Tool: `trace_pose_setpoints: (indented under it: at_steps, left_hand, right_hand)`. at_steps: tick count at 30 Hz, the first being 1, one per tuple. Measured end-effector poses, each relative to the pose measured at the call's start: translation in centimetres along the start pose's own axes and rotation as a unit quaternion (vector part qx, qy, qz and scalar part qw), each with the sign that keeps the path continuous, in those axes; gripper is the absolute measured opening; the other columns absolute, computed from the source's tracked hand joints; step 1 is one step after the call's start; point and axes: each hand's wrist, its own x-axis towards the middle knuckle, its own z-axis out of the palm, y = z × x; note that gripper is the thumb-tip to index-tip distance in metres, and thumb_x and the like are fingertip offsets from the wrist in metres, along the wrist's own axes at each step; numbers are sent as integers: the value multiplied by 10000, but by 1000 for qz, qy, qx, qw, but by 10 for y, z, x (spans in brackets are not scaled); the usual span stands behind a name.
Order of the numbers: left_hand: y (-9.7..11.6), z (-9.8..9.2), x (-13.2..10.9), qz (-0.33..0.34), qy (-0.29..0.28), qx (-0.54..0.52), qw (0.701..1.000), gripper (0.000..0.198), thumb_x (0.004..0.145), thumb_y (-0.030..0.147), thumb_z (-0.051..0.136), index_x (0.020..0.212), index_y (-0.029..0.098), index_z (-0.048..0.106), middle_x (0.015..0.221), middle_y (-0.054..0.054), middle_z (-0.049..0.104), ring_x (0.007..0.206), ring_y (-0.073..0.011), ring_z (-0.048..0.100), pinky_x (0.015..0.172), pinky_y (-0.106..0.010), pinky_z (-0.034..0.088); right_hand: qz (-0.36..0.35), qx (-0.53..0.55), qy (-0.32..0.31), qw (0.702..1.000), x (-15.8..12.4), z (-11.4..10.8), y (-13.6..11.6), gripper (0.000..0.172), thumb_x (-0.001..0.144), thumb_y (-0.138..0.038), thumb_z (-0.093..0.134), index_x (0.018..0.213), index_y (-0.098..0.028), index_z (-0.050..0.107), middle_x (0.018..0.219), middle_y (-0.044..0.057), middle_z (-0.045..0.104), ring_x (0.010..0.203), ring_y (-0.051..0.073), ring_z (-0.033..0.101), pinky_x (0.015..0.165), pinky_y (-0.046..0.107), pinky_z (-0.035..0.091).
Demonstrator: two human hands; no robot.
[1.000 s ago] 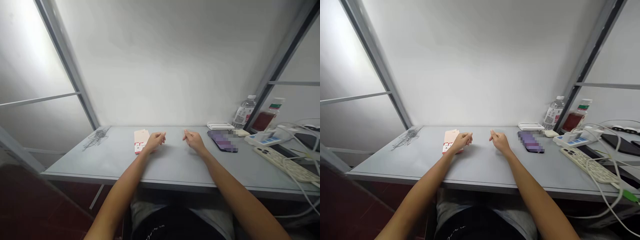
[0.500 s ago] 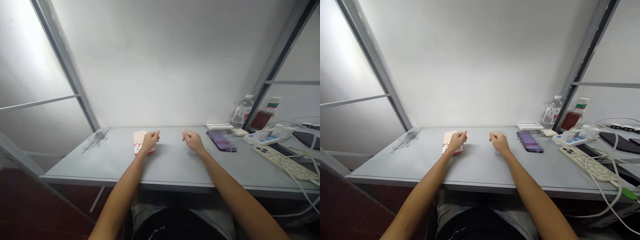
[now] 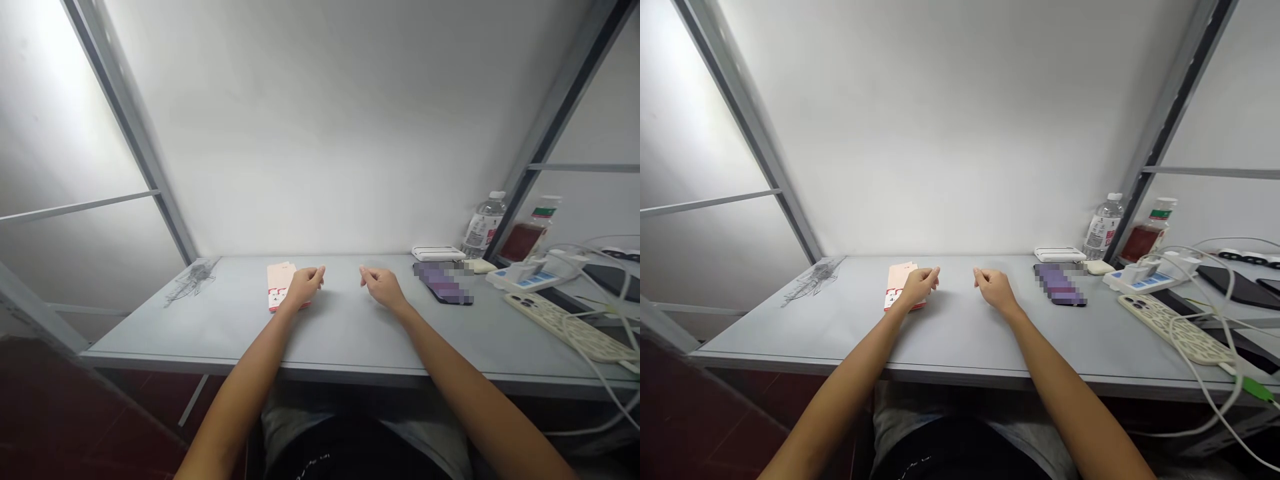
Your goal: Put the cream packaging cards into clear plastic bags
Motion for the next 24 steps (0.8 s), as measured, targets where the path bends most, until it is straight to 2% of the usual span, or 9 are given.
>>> trace_pose_setpoints:
  at_steps: [12,15,18,21,23,24]
  left_hand:
    - [4,2,-3,-18,-6,2,1000,496,763,601,336,588,175,519,602,-22,563,510,-112,475,480,-224,358]
    - [1,0,-1,-19,7,11,1000,495,774,597,322,585,178,506,603,-22,563,523,-120,486,508,-237,366]
    - [-5,-10,3,-83,78,65,991,466,804,556,289,632,182,507,670,-48,592,619,-161,538,575,-270,379]
    - [-15,-28,6,-195,164,183,950,347,762,508,412,826,184,519,872,-105,616,887,-258,538,711,-350,373]
    - [-22,-39,7,-240,173,240,925,432,689,533,498,934,177,494,1016,-144,587,1037,-307,462,794,-409,340]
    - [-25,-43,7,-259,161,255,918,493,652,560,525,960,177,482,1052,-153,572,1060,-316,444,814,-429,327]
  right_hand:
    - [-9,0,-13,1000,-1,1,0,470,799,-536,374,494,-196,486,407,-44,304,403,106,319,457,251,271]
    - [-11,-8,9,1000,2,-2,2,476,803,-537,362,504,-191,496,410,-36,358,410,110,355,470,249,292]
    - [6,-35,69,997,8,-10,8,480,812,-527,334,529,-185,517,426,-17,428,430,122,403,494,254,316]
    - [54,-107,146,982,15,-24,19,442,821,-476,326,626,-170,577,569,37,565,556,159,504,566,268,356]
    - [121,-183,173,960,18,-32,28,381,814,-436,345,762,-161,605,744,84,626,704,202,555,631,288,380]
    - [155,-216,158,951,18,-35,33,365,802,-436,369,847,-159,603,835,106,631,784,225,565,664,302,391]
